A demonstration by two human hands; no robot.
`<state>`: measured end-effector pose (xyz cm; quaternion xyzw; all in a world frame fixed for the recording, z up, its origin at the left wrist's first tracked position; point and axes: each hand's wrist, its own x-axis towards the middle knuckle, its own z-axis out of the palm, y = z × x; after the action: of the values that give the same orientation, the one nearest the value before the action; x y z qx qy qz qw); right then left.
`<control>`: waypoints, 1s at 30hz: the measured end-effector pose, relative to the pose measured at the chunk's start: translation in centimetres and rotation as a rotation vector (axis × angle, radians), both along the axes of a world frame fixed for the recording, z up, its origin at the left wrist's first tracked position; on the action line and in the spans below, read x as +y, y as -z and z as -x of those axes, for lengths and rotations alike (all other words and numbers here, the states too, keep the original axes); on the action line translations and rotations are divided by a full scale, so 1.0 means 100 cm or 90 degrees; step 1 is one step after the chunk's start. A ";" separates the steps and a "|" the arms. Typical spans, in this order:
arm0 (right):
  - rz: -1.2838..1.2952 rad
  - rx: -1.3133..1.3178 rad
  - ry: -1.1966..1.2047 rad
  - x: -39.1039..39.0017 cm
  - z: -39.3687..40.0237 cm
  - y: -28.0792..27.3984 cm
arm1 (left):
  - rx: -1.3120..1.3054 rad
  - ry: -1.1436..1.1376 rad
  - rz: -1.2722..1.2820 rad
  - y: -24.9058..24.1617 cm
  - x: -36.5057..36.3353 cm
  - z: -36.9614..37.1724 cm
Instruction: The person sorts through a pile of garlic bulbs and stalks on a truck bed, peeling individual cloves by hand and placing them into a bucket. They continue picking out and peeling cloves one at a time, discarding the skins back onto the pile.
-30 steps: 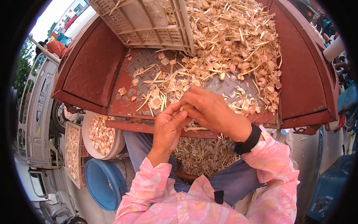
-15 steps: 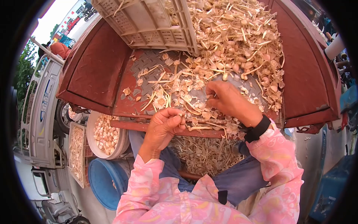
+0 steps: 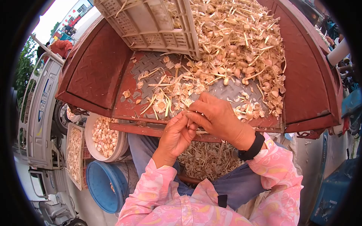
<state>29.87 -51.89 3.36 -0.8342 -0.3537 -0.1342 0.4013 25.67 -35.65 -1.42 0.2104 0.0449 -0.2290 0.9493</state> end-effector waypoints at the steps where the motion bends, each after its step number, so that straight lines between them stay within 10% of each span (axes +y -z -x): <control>1: 0.067 -0.028 0.021 0.000 0.001 -0.004 | -0.004 -0.001 0.015 0.003 -0.001 -0.001; 6: 0.207 -0.077 0.089 0.007 0.009 -0.009 | -0.078 -0.117 -0.147 -0.002 -0.014 0.011; 12: 0.004 0.264 0.090 -0.005 -0.006 0.015 | -0.097 -0.160 -0.185 -0.018 -0.006 0.016; 16: 0.402 0.260 0.058 -0.031 -0.002 -0.002 | -0.114 -0.356 -0.259 -0.042 0.078 0.025; 19: 0.180 0.184 0.207 -0.042 -0.021 0.005 | -0.152 -0.561 -0.534 -0.019 0.216 0.036; 21: 0.217 0.035 0.280 -0.060 -0.054 0.028 | 0.025 -0.482 -1.069 0.006 0.301 0.040; 24: 0.316 0.007 0.260 -0.070 -0.070 0.036 | -0.141 -0.593 -1.289 0.000 0.282 0.038; 27: 0.256 0.044 0.147 -0.064 -0.069 0.035 | -0.182 -0.450 -0.823 -0.053 0.159 0.032; 30: 0.141 0.074 0.083 -0.041 -0.044 0.021 | -0.243 -0.174 -0.685 -0.055 0.058 0.013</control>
<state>34.30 -56.03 1.27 -0.9009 -0.2875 -0.0718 0.3171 24.41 -29.80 4.10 0.6927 0.0101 -0.0076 0.7211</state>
